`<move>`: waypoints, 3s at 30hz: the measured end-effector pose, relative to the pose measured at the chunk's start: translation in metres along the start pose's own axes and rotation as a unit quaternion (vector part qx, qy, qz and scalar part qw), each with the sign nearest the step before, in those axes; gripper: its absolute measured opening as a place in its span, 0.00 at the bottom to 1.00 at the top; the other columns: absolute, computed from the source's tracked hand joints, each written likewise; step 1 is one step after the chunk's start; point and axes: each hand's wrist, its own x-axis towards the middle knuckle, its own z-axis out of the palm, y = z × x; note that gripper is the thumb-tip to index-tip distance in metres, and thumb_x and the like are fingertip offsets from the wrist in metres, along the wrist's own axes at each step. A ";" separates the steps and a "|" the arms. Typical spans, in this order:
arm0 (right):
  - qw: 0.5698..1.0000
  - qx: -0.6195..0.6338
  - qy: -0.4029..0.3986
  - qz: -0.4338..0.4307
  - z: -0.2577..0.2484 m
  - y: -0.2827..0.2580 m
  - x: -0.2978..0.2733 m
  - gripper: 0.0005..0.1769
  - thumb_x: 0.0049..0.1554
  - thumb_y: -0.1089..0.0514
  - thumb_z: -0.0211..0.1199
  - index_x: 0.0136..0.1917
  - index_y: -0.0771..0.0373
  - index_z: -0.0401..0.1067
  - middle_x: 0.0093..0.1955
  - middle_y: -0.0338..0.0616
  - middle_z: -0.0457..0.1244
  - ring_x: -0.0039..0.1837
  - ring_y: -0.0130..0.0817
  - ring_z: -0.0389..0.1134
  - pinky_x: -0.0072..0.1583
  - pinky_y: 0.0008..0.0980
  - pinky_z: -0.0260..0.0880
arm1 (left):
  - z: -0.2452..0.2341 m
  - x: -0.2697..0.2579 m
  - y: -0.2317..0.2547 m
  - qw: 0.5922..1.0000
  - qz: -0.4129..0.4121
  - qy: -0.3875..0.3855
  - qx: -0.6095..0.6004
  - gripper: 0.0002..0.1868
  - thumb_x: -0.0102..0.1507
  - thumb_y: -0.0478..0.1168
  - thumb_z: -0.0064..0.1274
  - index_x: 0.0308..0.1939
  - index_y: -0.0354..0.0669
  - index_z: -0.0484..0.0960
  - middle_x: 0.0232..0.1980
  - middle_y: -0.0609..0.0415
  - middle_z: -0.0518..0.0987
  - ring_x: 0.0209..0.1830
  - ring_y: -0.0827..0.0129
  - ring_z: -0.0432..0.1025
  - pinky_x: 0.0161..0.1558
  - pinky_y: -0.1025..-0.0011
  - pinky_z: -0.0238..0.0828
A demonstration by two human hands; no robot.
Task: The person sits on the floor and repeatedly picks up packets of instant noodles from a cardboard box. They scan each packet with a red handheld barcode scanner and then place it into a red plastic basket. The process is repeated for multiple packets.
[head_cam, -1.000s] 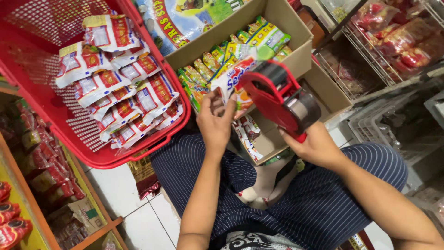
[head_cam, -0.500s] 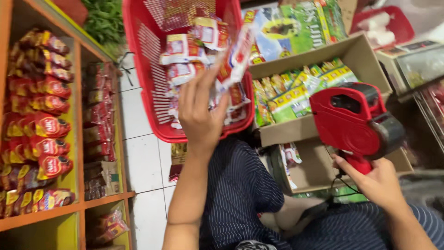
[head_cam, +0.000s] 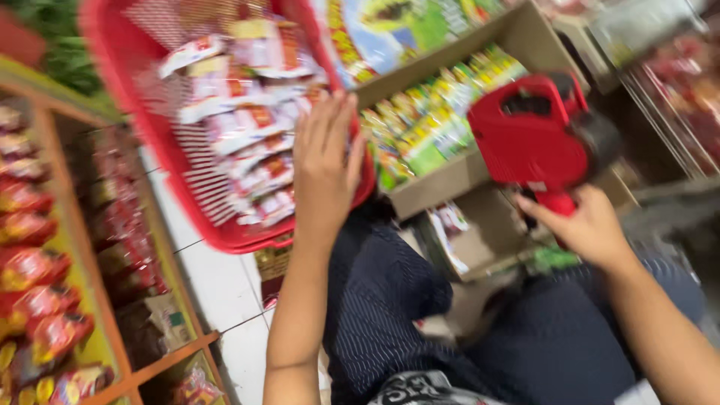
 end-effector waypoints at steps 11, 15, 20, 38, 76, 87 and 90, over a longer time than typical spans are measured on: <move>0.969 0.208 0.129 -0.001 -0.059 -0.001 -0.001 0.08 0.63 0.68 0.64 0.55 0.75 0.73 0.48 0.51 0.70 0.48 0.35 0.73 0.54 0.33 0.76 | 0.205 -0.113 0.111 0.899 0.053 -0.337 -0.273 0.30 0.63 0.35 0.57 0.70 0.38 0.68 0.74 0.42 0.66 0.74 0.47 0.64 0.72 0.55 0.64; 0.961 0.230 0.152 0.005 -0.081 0.010 -0.005 0.07 0.64 0.67 0.63 0.55 0.75 0.74 0.49 0.50 0.70 0.47 0.35 0.74 0.53 0.33 0.76 | 0.317 -0.151 0.125 0.912 0.188 -0.357 -0.077 0.37 0.64 0.33 0.52 0.78 0.43 0.57 0.84 0.43 0.51 0.75 0.44 0.62 0.62 0.45 0.68; 0.947 0.285 0.148 0.032 -0.092 0.021 -0.009 0.08 0.63 0.67 0.63 0.55 0.75 0.73 0.49 0.51 0.70 0.47 0.36 0.73 0.52 0.34 0.77 | 0.420 -0.167 0.127 0.873 0.203 -0.426 0.122 0.43 0.63 0.36 0.48 0.79 0.61 0.50 0.82 0.46 0.46 0.63 0.35 0.67 0.55 0.48 0.74; 0.943 0.304 0.125 0.044 -0.102 0.026 -0.005 0.14 0.62 0.62 0.63 0.59 0.73 0.72 0.50 0.52 0.70 0.47 0.37 0.74 0.51 0.36 0.77 | 0.219 -0.095 0.134 0.918 0.065 -0.284 -0.269 0.22 0.58 0.23 0.46 0.56 0.39 0.75 0.67 0.44 0.71 0.62 0.45 0.71 0.60 0.56 0.71; 0.972 0.222 0.064 -0.040 -0.020 -0.012 0.003 0.28 0.50 0.64 0.75 0.63 0.66 0.71 0.57 0.39 0.69 0.56 0.26 0.71 0.59 0.29 0.73 | 0.107 -0.088 0.076 0.710 -0.331 -0.212 -0.584 0.25 0.66 0.35 0.60 0.65 0.26 0.75 0.56 0.46 0.82 0.51 0.71 0.75 0.53 0.73 0.72; 0.989 0.130 0.063 -0.036 -0.030 -0.010 -0.016 0.15 0.61 0.59 0.67 0.59 0.68 0.74 0.50 0.42 0.71 0.48 0.26 0.74 0.50 0.26 0.72 | 0.093 -0.080 0.058 0.703 -0.391 -0.057 -0.591 0.24 0.65 0.33 0.58 0.63 0.27 0.72 0.57 0.48 0.81 0.53 0.71 0.77 0.55 0.71 0.77; 0.989 0.128 0.033 -0.060 -0.026 -0.009 -0.019 0.13 0.62 0.61 0.65 0.59 0.68 0.73 0.50 0.42 0.71 0.50 0.28 0.74 0.52 0.25 0.73 | 0.092 -0.079 0.055 0.689 -0.366 -0.004 -0.625 0.24 0.68 0.33 0.57 0.66 0.27 0.70 0.61 0.48 0.79 0.58 0.72 0.76 0.61 0.75 0.73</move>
